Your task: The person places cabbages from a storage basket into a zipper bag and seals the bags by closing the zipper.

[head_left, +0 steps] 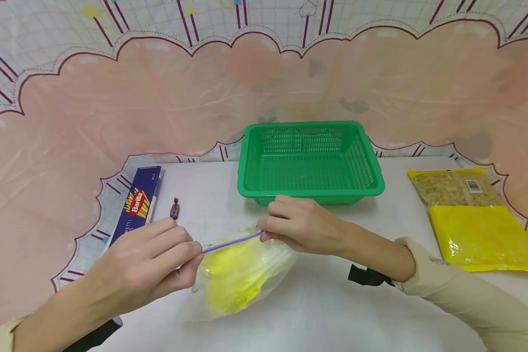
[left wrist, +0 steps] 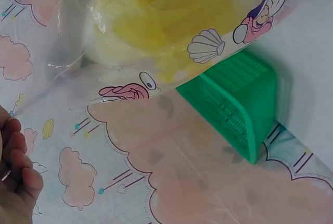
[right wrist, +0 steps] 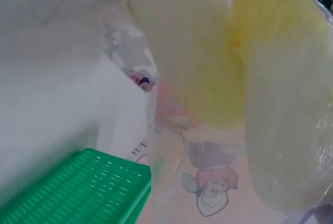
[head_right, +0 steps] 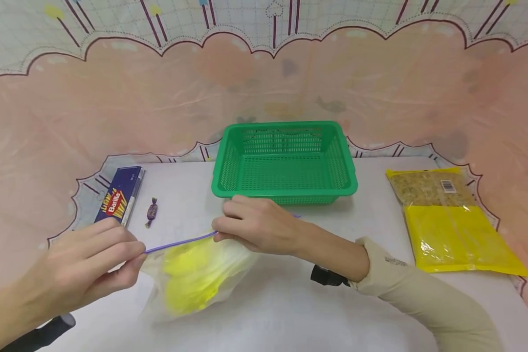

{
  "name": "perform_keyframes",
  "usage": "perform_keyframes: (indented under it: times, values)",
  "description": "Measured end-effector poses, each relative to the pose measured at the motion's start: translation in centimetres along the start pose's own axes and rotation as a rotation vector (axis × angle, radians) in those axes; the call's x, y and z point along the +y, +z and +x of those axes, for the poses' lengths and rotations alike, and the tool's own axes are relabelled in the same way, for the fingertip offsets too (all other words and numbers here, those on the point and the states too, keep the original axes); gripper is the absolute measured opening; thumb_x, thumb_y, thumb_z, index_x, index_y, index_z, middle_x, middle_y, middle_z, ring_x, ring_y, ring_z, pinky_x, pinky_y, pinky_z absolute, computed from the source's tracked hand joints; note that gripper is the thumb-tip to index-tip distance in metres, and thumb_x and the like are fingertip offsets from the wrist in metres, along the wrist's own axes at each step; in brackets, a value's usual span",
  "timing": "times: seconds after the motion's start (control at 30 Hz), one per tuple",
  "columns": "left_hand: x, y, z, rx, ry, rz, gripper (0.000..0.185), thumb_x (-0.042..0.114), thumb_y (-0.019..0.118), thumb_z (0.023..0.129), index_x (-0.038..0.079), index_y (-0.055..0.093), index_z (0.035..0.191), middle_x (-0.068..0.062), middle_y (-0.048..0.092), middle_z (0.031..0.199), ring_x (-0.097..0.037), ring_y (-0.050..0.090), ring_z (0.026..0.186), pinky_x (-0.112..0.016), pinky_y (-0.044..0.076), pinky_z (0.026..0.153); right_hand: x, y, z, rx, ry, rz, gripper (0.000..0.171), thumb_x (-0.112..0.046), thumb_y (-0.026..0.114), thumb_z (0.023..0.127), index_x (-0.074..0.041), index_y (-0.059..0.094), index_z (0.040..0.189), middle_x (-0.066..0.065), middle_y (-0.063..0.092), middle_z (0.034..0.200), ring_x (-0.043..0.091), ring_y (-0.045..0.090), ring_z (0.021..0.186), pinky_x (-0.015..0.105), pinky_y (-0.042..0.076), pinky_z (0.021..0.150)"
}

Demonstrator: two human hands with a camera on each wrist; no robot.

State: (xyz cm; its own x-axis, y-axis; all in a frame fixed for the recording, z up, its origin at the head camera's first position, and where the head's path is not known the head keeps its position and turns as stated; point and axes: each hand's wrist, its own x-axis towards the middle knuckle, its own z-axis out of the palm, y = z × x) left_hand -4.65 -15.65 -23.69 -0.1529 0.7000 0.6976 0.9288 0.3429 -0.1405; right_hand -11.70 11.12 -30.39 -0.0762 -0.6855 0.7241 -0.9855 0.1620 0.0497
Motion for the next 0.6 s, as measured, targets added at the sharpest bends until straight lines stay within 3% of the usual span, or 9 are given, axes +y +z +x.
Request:
perform_keyframes:
  times: [0.23,0.4,0.53,0.6]
  values:
    - [0.3,-0.2,0.2,-0.079,-0.153,0.039,0.032,0.02,0.043,0.098,0.012,0.066,0.078,0.007,0.059,0.074,-0.007,0.048,0.066,-0.012,0.043,0.055,-0.3,0.2,0.0,0.017,0.062,0.064,0.019,-0.025,0.057,0.099,-0.01,0.065,0.091,-0.003,0.055,0.07,0.01,0.044,0.064,0.017,0.035,0.055]
    - [0.6,-0.1,0.2,-0.149,-0.316,-0.023,0.036,0.038,0.044,0.102,0.014,0.067,0.09,0.01,0.063,0.081,-0.003,0.055,0.073,-0.013,0.051,0.063,-0.3,0.3,0.3,0.049,0.076,0.087,0.024,-0.028,0.054,0.1,-0.008,0.064,0.089,-0.002,0.054,0.069,0.01,0.044,0.063,0.016,0.036,0.055]
    - [0.2,0.2,-0.1,-0.091,-0.343,-0.037,0.032,0.036,0.05,0.101,0.011,0.067,0.092,0.009,0.065,0.08,0.0,0.054,0.067,-0.012,0.05,0.06,-0.1,-0.3,1.2,0.065,0.104,0.141,0.031,-0.032,0.05,0.101,-0.008,0.063,0.086,-0.002,0.055,0.068,0.009,0.045,0.063,0.015,0.038,0.057]
    - [-0.4,0.9,-1.5,-0.005,-0.31,-0.028,0.021,0.027,0.06,0.097,0.009,0.069,0.094,0.008,0.065,0.08,-0.001,0.052,0.063,-0.012,0.048,0.055,-0.1,-1.0,1.8,0.039,0.124,0.181,0.031,-0.033,0.05,0.101,-0.01,0.064,0.085,-0.003,0.054,0.069,0.008,0.044,0.064,0.015,0.037,0.059]
